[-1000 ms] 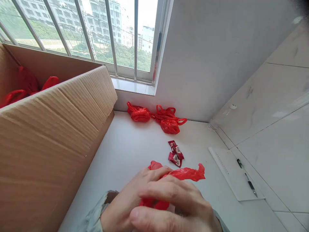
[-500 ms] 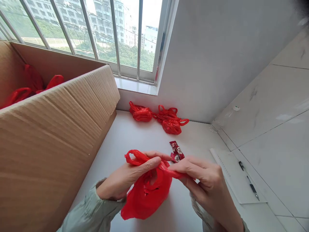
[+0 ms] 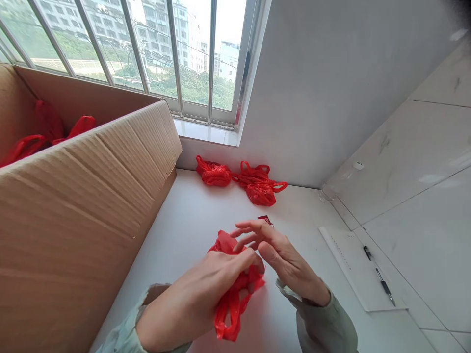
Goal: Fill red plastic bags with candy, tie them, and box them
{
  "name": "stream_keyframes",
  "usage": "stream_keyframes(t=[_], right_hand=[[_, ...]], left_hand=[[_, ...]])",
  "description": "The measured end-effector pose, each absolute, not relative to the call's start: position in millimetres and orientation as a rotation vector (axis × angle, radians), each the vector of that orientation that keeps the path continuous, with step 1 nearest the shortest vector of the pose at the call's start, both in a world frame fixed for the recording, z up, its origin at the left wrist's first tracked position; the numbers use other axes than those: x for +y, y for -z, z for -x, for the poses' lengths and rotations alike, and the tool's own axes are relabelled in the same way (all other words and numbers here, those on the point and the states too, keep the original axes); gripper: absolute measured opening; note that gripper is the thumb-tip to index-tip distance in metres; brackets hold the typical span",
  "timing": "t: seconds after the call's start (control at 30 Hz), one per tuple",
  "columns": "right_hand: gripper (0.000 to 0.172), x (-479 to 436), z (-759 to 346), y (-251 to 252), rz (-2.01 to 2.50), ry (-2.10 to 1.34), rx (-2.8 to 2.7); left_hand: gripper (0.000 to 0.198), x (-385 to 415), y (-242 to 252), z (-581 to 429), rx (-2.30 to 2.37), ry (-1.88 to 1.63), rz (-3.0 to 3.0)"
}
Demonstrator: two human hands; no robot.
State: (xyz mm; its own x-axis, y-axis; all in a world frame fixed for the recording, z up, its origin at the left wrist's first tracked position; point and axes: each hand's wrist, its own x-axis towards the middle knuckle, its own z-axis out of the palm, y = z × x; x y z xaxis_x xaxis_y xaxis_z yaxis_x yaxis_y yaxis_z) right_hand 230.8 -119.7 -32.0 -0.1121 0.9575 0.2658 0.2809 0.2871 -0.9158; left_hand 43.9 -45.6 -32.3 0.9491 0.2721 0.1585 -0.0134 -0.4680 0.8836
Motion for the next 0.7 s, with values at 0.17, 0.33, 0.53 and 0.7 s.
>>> stream_keyframes(t=[0.17,0.33,0.53,0.7], right_hand=[[0.04,-109.8,-224.4,45.2,1.223,-0.982,-1.548],[0.026,-108.3,-225.1,52.8,1.14,-1.24,-1.476],[0.031,-105.8,-220.3,51.3,1.303,-0.751,-1.525],[0.022,-109.1,-223.6,47.3,1.384,-0.315,-1.599]], left_hand=[[0.023,-41.9,32.5,-45.6,0.314,-0.537,-2.421],[0.026,-38.5,34.1,-55.6,0.401,-0.868,-2.549],[0.026,-33.7,43.4,-54.6,0.438,-0.95,-2.614],[0.026,-22.3,42.1,-49.0,0.364,-0.845,-2.708]])
